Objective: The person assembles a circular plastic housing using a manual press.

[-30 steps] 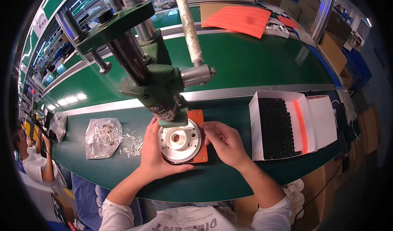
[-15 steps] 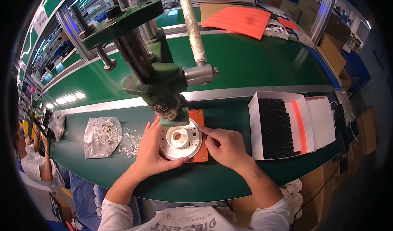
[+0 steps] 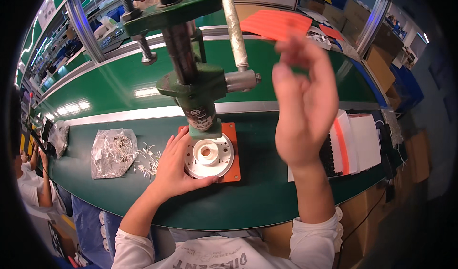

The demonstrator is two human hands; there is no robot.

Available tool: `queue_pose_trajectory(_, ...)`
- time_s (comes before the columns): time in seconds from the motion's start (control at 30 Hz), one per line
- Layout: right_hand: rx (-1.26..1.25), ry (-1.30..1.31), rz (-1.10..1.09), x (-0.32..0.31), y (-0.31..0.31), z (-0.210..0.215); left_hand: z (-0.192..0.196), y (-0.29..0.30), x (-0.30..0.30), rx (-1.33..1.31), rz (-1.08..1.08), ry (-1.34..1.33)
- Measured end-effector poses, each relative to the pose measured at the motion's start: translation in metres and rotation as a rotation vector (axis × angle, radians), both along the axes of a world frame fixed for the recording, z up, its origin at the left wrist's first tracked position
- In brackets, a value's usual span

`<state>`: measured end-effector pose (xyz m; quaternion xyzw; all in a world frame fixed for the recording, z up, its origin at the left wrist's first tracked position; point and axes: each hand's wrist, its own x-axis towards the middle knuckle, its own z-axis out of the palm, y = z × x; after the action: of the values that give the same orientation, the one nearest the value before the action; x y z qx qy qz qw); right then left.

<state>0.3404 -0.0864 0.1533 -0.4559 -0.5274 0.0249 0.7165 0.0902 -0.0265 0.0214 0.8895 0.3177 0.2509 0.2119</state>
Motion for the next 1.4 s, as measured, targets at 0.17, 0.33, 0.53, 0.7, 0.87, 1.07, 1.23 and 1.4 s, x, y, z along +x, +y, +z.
queue_pose_trajectory(0.17,0.031,-0.031,-0.173,0.038,0.082,0.044,-0.003,0.000,0.002,0.030,-0.010,-0.001)
queue_pose_trajectory(0.33,-0.395,0.221,0.223,0.043,0.126,0.072,0.000,-0.001,0.001,-0.012,-0.006,-0.055)
queue_pose_trajectory(0.53,-0.254,0.367,0.618,0.044,0.126,0.070,-0.002,-0.001,0.003,-0.061,0.005,-0.051)
queue_pose_trajectory(0.7,-0.068,0.326,0.482,-0.016,0.076,0.098,-0.008,0.001,-0.005,-0.040,0.028,-0.062)
queue_pose_trajectory(0.87,-0.057,0.348,1.129,0.040,0.001,0.088,-0.005,0.000,0.003,-0.001,-0.001,-0.133)
queue_pose_trajectory(1.07,0.016,0.453,0.838,0.048,-0.062,0.022,-0.007,0.000,-0.001,0.028,0.007,-0.135)
queue_pose_trajectory(1.23,-0.287,0.161,0.262,0.023,-0.079,-0.052,-0.009,0.000,0.001,0.028,0.011,-0.145)
queue_pose_trajectory(1.4,-0.555,0.142,0.217,-0.027,-0.073,-0.108,-0.014,0.001,-0.001,-0.006,0.022,-0.151)
